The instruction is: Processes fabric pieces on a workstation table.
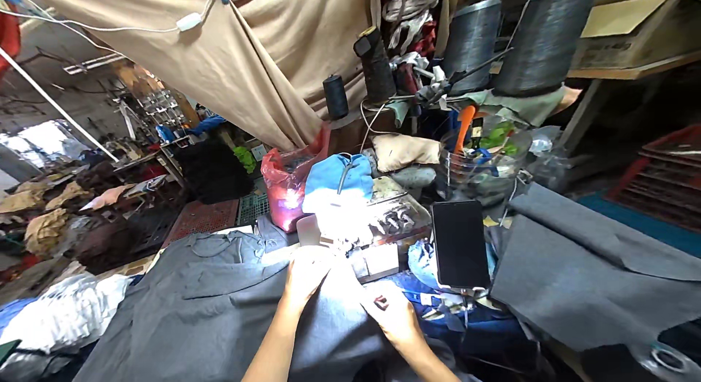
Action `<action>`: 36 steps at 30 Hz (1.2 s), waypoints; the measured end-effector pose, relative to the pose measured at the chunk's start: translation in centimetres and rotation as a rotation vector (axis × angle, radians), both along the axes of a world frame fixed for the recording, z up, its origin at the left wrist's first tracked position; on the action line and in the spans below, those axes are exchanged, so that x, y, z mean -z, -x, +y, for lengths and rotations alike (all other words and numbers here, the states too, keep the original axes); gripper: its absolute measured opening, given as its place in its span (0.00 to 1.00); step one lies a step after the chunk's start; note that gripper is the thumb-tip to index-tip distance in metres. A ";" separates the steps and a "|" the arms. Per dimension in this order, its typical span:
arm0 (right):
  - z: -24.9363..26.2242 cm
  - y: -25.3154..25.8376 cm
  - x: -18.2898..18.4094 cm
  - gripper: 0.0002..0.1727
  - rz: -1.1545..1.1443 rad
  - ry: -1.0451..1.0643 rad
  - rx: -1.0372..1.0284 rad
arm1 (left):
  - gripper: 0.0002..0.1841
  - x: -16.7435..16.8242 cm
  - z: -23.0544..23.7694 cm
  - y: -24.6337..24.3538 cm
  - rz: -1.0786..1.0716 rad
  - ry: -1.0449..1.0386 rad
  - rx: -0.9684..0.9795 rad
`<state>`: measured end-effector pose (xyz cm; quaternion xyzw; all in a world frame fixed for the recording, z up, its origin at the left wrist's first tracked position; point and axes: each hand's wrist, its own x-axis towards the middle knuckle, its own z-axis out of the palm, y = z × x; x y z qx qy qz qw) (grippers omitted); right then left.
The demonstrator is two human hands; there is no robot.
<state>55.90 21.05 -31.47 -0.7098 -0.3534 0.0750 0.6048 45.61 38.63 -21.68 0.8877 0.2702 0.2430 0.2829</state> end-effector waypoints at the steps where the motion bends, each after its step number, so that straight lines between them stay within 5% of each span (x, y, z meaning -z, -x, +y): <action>1: 0.1 -0.3 -0.1 0.15 0.070 0.025 -0.042 | 0.10 0.2 0.0 -0.2 -0.016 -0.012 -0.007; 4: -0.2 -1.1 -0.5 0.12 0.339 0.075 -0.260 | 0.08 0.8 -0.1 -0.2 -0.065 -0.041 0.006; 9: -1.8 -0.6 0.2 0.09 0.418 0.075 -0.425 | 0.11 0.4 -1.0 0.5 -0.012 -0.020 0.023; 29: -1.9 0.2 -0.9 0.09 0.339 0.039 -0.373 | 0.10 1.1 -0.3 -1.3 -0.108 0.015 -0.022; 36: 0.4 0.6 -2.6 0.10 0.250 0.061 -0.258 | 0.20 -2.7 0.2 -2.2 0.176 0.062 -0.122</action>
